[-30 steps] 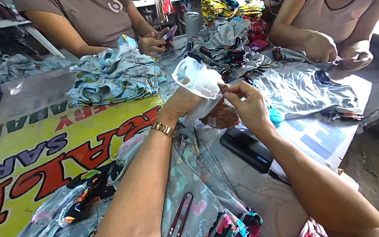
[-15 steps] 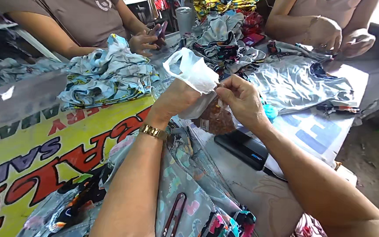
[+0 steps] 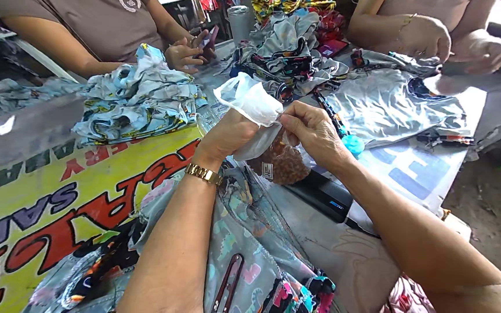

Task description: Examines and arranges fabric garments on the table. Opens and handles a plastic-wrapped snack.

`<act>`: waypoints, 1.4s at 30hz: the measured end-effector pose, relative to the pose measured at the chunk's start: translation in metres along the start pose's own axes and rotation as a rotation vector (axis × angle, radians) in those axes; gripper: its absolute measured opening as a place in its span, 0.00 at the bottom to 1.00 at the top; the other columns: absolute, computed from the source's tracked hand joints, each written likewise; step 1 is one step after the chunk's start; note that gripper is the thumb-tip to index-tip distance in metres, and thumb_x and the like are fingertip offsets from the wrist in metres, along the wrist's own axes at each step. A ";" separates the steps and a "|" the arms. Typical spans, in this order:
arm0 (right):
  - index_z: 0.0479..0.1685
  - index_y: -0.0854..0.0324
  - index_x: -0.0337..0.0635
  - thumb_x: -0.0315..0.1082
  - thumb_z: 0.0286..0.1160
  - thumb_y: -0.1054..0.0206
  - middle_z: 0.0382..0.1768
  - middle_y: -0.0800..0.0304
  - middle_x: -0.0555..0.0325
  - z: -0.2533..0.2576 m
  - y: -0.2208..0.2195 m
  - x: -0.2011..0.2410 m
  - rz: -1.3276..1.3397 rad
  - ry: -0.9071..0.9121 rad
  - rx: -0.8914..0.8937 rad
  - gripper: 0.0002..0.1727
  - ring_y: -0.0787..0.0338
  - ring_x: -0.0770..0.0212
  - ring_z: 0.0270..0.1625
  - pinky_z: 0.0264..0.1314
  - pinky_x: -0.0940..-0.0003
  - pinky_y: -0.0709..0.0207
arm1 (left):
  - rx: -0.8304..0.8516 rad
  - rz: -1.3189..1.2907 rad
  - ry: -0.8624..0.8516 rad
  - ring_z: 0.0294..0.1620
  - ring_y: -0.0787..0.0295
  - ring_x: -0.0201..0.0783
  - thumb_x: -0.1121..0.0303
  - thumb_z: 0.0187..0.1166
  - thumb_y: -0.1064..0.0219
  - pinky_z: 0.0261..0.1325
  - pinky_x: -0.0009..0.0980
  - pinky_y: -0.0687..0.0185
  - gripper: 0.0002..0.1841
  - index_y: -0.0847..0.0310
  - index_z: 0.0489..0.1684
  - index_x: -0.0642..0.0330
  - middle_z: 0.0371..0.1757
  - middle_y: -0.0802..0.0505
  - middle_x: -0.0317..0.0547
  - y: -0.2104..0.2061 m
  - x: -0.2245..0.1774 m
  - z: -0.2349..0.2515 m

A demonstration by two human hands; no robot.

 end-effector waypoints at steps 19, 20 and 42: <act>0.35 0.23 0.43 0.37 0.91 0.46 0.23 0.21 0.68 0.002 -0.004 -0.014 0.070 -0.025 0.024 0.14 0.20 0.76 0.24 0.28 0.79 0.23 | 0.031 0.089 0.055 0.49 0.10 0.19 0.78 0.80 0.35 0.58 0.21 0.13 0.09 0.17 0.52 0.58 0.44 0.07 0.30 -0.005 0.006 0.005; 0.34 0.22 0.43 0.37 0.90 0.43 0.22 0.22 0.68 0.001 -0.005 -0.015 0.068 -0.025 0.013 0.13 0.21 0.76 0.23 0.27 0.80 0.24 | 0.047 0.090 0.063 0.49 0.10 0.20 0.78 0.79 0.34 0.58 0.21 0.13 0.08 0.16 0.52 0.59 0.44 0.07 0.31 -0.006 0.008 0.005; 0.41 0.23 0.39 0.33 0.87 0.39 0.27 0.19 0.64 -0.002 0.011 -0.010 0.031 -0.045 -0.161 0.07 0.19 0.74 0.25 0.31 0.79 0.21 | -0.065 -0.101 0.180 0.44 0.09 0.22 0.80 0.83 0.40 0.54 0.22 0.11 0.10 0.21 0.52 0.55 0.41 0.07 0.30 0.007 0.020 -0.001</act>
Point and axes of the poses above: each hand's wrist, its own z-axis towards the middle knuckle, its own y-axis out of the back of the hand, x = y × z, the point moved 9 cm from there along z, towards the middle knuckle
